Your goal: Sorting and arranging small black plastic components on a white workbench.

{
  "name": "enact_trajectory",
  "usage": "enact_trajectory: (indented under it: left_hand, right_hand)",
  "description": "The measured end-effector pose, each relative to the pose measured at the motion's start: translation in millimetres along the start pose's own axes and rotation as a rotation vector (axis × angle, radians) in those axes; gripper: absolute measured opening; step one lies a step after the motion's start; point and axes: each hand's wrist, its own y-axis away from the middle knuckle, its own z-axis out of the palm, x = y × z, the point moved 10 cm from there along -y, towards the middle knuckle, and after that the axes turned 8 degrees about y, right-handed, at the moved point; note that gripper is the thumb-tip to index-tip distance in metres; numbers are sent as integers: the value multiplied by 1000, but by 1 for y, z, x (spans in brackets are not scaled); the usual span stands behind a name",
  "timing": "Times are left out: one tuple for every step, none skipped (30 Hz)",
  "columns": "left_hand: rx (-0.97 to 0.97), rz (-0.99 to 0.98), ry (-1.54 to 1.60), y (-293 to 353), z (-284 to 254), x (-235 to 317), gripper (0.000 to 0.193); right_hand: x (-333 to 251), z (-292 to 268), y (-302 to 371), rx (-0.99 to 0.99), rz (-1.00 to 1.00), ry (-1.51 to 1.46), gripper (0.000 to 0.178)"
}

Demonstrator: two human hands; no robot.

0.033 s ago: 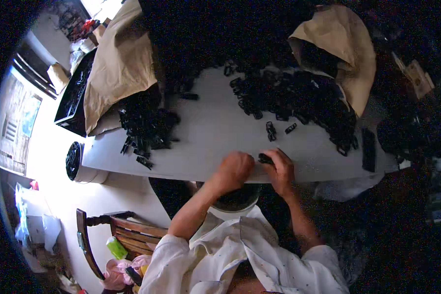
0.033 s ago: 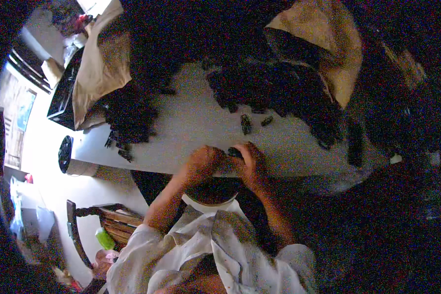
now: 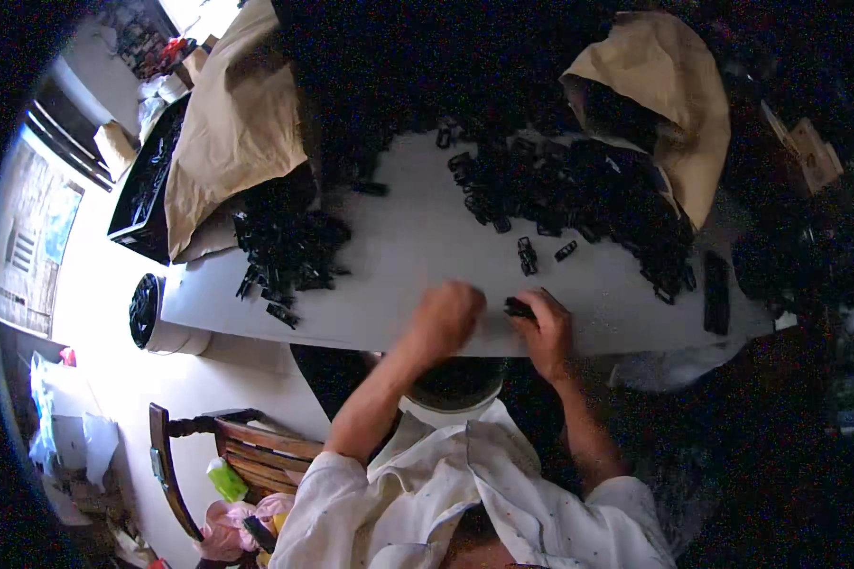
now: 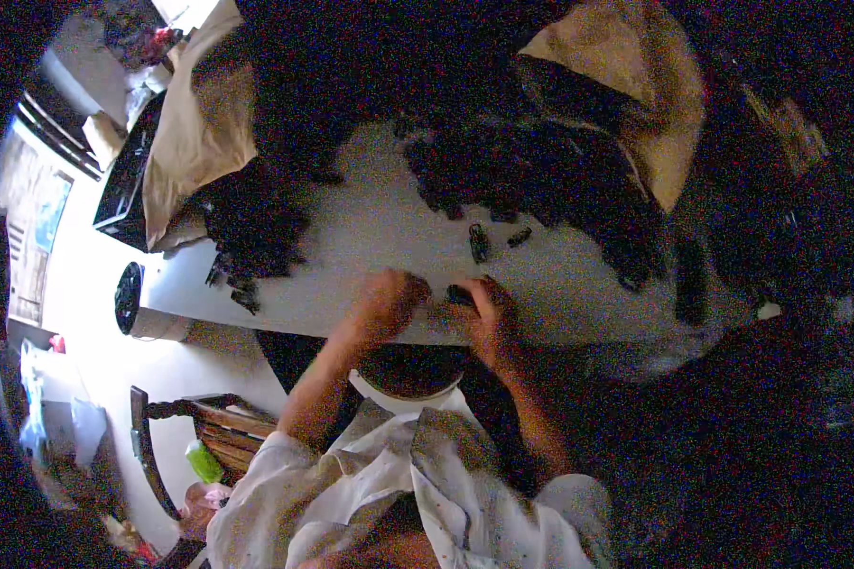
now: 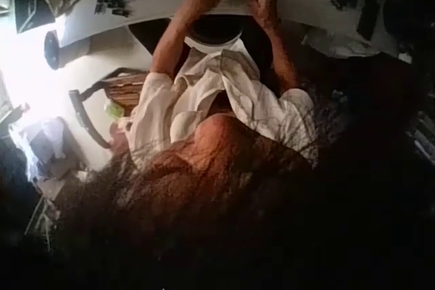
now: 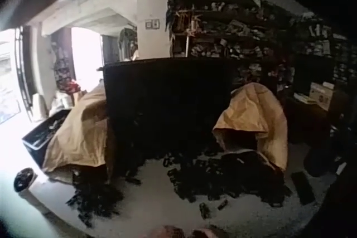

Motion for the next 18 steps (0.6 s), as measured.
enact_trajectory:
  left_hand:
    - [285,-52,46,-3,-20,-33,19]
    - [572,-106,90,1,-43,-69,16]
    - [519,-324,74,-10,-69,-88,19]
    - [679,-306,-72,-8,-87,-112,20]
    - [835,-283,-218,-4,-99,-132,21]
    - [841,-285,-223,-8,-108,-142,21]
    - [673,-407,-272,-22,-104,-161,22]
    - [503,-527,-319,-28,-97,-177,23]
    - [507,-526,-321,-26,-94,-184,23]
    - [551,-435,-353,-28,-95,-178,25]
    - [594,-345,-386,-29,-96,-172,27]
    - [595,-346,-387,-26,-90,-174,27]
    - [632,-298,-138,-24,-90,-159,29]
    - [659,-256,110,-18,-89,-144,30]
    - [575,-230,382,-16,-80,-132,29]
    - [480,-200,653,-16,-63,-118,29]
    - [469,-167,1184,-5,-42,-108,24]
    - [433,-123,1717,4,-19,-90,21]
  right_hand:
    - [12,4,0,-52,126,-90,24]
    - [10,1,-2,-14,93,-166,21]
    - [16,-1,1,-8,104,-160,21]
    - [24,7,5,-52,229,-291,20]
    - [32,15,10,-98,355,-416,19]
    - [33,15,10,-99,348,-418,19]
    - [32,16,9,-120,319,-412,19]
    - [29,16,9,-142,288,-407,20]
    - [27,14,9,-140,285,-406,20]
    - [25,15,9,-154,290,-432,21]
    - [24,16,8,-170,294,-458,22]
    - [24,17,8,-170,292,-459,22]
    - [26,15,8,-155,277,-470,23]
    - [26,13,9,-145,259,-485,23]
    - [25,11,7,-143,269,-483,23]
    - [14,2,-2,-86,165,-382,24]
    - [-2,-6,-10,-38,52,-288,25]
    - [-7,-5,-14,-40,60,-286,25]
